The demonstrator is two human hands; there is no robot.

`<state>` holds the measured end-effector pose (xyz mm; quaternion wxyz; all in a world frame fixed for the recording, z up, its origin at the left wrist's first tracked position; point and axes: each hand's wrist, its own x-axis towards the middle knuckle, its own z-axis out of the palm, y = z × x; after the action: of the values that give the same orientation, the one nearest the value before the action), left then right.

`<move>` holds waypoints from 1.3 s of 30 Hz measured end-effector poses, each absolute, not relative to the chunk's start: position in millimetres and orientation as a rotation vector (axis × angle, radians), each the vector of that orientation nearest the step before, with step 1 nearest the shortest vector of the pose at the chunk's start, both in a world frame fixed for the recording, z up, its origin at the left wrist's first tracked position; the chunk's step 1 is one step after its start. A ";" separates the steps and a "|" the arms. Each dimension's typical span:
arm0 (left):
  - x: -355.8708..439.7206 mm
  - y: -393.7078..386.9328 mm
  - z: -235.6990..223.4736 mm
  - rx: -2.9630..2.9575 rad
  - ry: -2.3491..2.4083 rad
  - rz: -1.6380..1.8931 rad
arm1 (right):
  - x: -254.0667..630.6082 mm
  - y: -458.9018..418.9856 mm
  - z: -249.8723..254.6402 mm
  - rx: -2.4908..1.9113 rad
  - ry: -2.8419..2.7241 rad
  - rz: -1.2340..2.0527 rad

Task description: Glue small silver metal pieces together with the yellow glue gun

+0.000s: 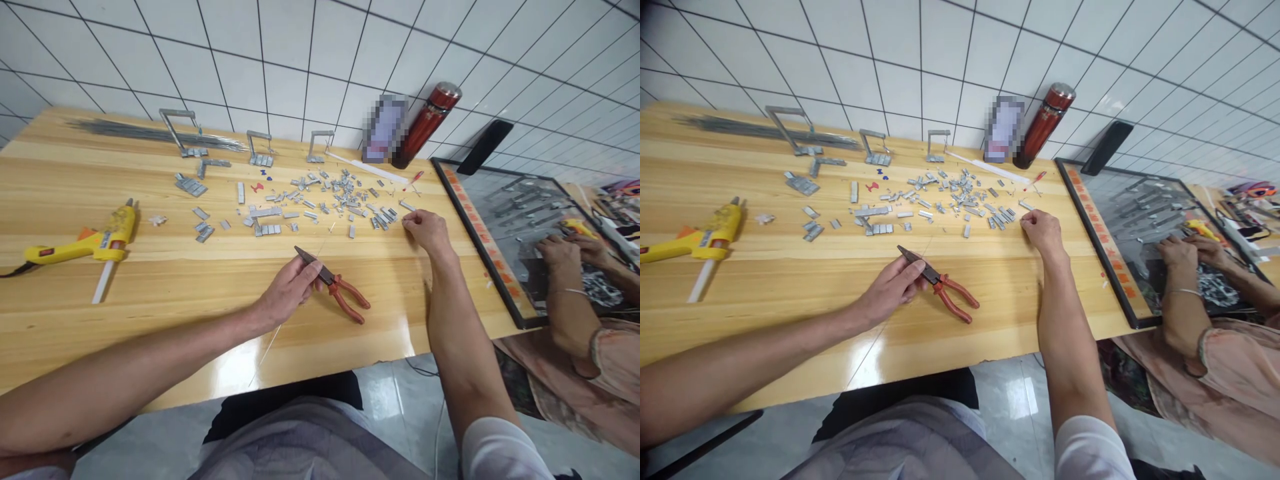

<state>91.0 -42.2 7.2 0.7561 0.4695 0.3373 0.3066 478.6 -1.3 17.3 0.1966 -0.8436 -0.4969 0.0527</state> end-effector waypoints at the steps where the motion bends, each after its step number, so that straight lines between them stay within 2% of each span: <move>1: 91.0 -42.2 6.7 1.020 0.736 0.672 | 478.0 -1.4 18.3 -2.364 -1.387 0.146; 7: 91.9 -43.6 5.8 0.978 0.731 0.677 | 457.1 -13.7 52.2 -2.296 -1.407 0.164; 10: 90.9 -45.2 11.8 0.986 0.721 0.695 | 419.8 -39.9 79.4 -2.057 -1.628 0.390; 13: 89.7 -45.6 21.5 0.998 0.717 0.749 | 368.8 -80.1 86.0 -1.839 -1.905 0.633; 17: 89.7 -44.6 31.9 1.008 0.748 0.838 | 313.3 -120.4 51.8 -1.668 -2.226 0.424; 20: 89.0 -44.9 38.5 1.029 0.755 0.872 | 295.7 -121.2 24.5 -1.693 -2.176 0.126; 23: 85.3 -45.1 49.0 1.051 0.717 0.856 | 294.2 -109.0 21.3 -1.652 -2.041 0.107; 26: 79.4 -42.1 63.5 1.030 0.662 0.866 | 297.1 -99.5 39.0 -1.548 -1.801 0.429; 32: 72.6 -28.9 85.8 0.949 0.697 0.977 | 290.1 -80.3 77.0 -1.115 -1.322 1.370; 39: 72.8 -16.5 85.9 0.864 0.690 1.045 | 280.4 -64.1 55.5 -0.916 -1.262 1.753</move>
<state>72.8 -16.5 85.9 0.7244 0.3917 0.3126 0.4735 280.4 -64.1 55.5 0.3872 -0.3598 -0.4959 0.6889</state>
